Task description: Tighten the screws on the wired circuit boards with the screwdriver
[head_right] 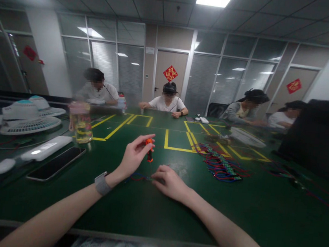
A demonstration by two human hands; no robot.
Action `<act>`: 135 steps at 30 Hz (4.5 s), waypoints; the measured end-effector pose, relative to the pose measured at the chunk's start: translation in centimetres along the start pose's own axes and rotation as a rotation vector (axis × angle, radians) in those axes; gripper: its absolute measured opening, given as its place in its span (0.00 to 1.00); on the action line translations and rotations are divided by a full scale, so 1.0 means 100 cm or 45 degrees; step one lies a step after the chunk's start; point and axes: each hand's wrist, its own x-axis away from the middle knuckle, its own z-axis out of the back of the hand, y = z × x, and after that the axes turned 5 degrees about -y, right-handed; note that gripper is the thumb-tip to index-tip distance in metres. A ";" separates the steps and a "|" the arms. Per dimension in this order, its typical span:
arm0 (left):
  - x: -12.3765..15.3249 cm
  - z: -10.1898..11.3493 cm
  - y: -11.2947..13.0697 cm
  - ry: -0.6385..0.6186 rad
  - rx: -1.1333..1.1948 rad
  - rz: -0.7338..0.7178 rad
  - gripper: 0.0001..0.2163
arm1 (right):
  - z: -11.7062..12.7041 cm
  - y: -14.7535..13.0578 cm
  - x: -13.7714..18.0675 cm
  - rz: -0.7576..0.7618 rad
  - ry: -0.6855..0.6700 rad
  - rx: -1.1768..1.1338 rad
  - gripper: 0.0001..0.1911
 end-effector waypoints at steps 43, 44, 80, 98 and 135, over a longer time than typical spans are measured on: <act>0.000 0.002 0.005 0.113 -0.148 -0.101 0.08 | 0.002 -0.002 0.000 -0.004 -0.001 0.004 0.11; 0.000 0.002 0.005 0.097 -0.122 -0.097 0.10 | 0.003 -0.002 0.000 -0.005 -0.003 0.005 0.11; 0.001 -0.002 0.003 0.021 -0.026 -0.040 0.12 | 0.003 -0.002 0.000 0.004 0.009 -0.009 0.11; 0.001 0.000 0.002 0.049 -0.114 -0.072 0.11 | 0.002 -0.002 0.000 -0.001 0.004 -0.001 0.11; 0.000 0.000 -0.001 0.069 -0.128 -0.072 0.11 | 0.004 -0.003 0.000 0.004 0.005 0.001 0.11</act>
